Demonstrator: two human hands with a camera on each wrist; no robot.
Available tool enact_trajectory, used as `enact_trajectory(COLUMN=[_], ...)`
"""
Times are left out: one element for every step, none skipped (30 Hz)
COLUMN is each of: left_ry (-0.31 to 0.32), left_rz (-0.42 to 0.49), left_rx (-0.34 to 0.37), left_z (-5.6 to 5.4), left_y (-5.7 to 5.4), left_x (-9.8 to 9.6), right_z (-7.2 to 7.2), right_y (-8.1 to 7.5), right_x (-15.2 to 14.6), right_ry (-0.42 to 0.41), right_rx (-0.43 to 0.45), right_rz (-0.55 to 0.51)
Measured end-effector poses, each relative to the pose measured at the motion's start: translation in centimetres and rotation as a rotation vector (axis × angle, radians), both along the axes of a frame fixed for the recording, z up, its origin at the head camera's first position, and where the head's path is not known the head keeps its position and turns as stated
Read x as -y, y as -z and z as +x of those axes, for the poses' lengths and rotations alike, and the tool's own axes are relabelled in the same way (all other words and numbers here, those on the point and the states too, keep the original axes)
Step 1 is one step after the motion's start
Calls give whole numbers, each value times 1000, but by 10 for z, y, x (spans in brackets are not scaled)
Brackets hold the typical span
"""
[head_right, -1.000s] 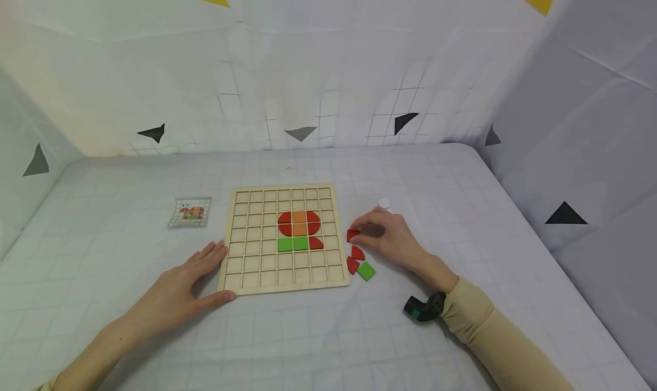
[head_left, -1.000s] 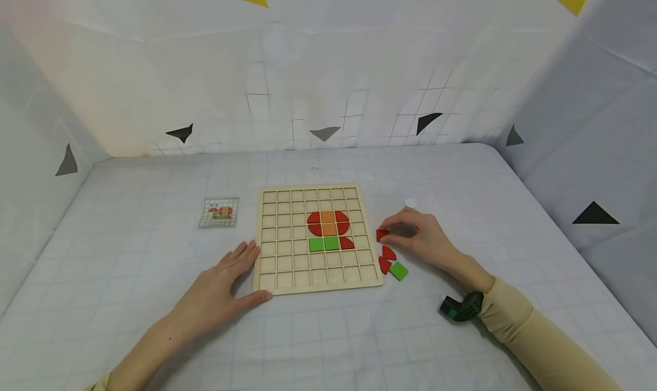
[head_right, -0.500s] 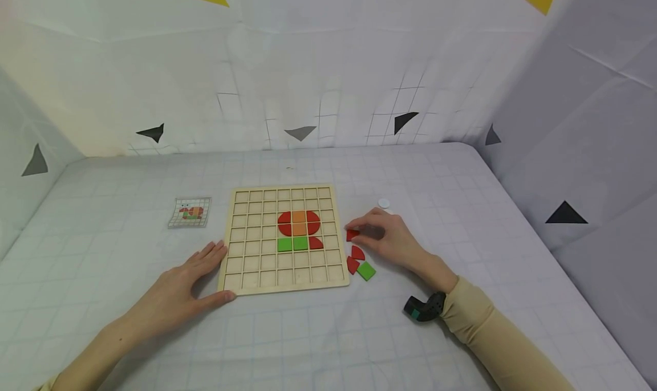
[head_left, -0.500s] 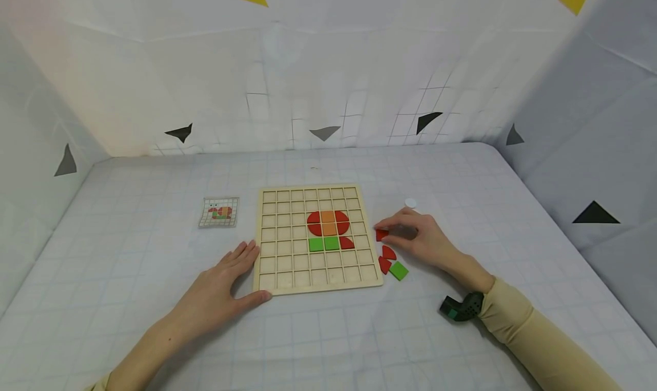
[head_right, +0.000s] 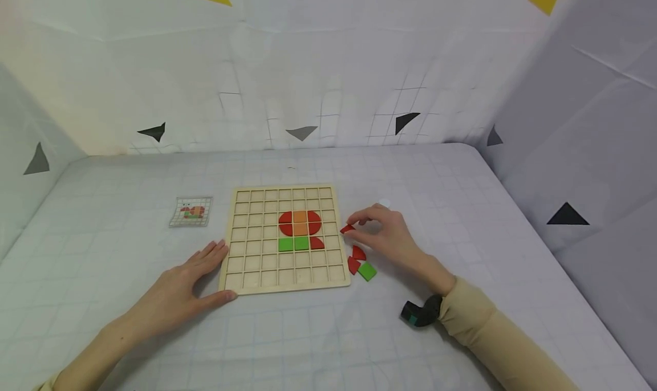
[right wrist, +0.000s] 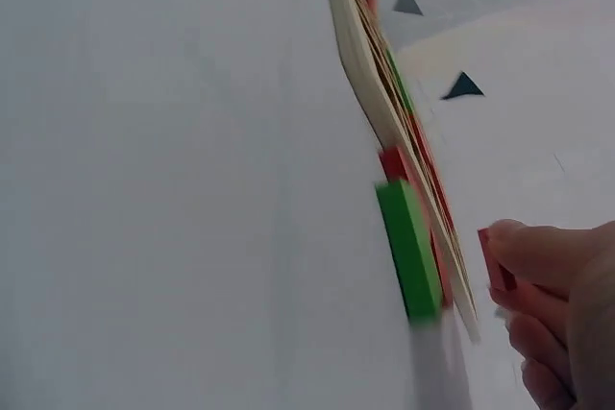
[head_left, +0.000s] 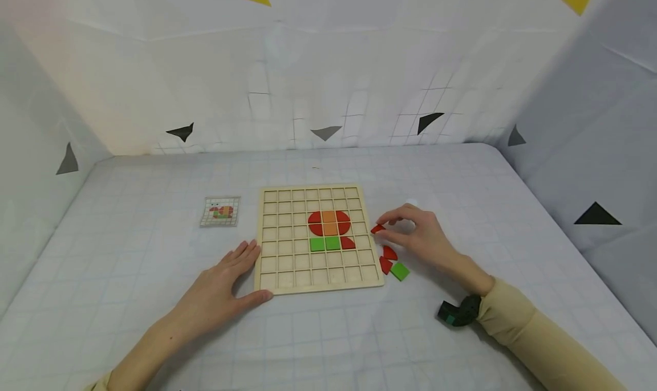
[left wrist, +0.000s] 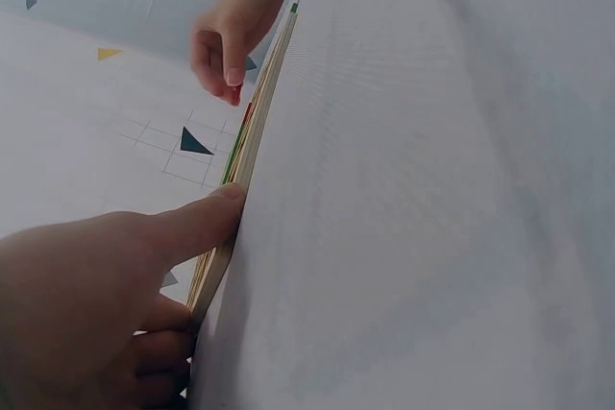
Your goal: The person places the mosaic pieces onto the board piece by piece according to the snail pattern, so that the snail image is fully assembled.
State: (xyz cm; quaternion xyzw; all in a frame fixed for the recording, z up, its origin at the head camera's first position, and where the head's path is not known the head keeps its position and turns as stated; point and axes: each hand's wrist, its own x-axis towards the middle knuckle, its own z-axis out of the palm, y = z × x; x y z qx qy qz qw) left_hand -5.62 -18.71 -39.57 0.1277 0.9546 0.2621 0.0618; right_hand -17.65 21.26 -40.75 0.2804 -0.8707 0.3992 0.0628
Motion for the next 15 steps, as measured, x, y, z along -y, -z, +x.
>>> enact_trajectory(left_ry=[-1,-1,-1,-1,-2,-2,-2,-2,-2,-2,-2,-3,-2,-3,-4], left_rz=[-1,-3,-4,-4,-4,-3,-3,-1,1,2,4,3,3,2,2], left_rx=[-1,-2,-1,0,1,2,2,1,0,-2,-3,-3,-2,0,2], left_z=[0,0,0,0,0,0,0,0,0,0,0,0,0,0,0], left_y=[0,0,0,0,0,0,0,0,0,0,0,0,0,0,0], left_x=[0,0,0,0,0,-1,-1,-1,-1,-1,-1,-1,-1,-1,-1], right_z=[2,3,5,6,8,8,9,10,10,11,12,13,14,15,15], right_y=[-2,-5,-7,-8,-10,-11,-12,-13,-14,-15,-15,-16,-16,-17,-16], right_x=[5,11,17,24,31,38,44,51,58,65,72,79,85,92,97], right_ry=[10,21,27,31,29,23,16,10,2,-2,-5,-6,-10,-14,-19], right_rx=[11,19,29,34,35,29,22,18,15,11,7,4,-2,-7,-16], right_rz=[-4,-9,-22,-37,-53,-71,-87,-100,-114,-121,-123,-125,-120,-116,-109])
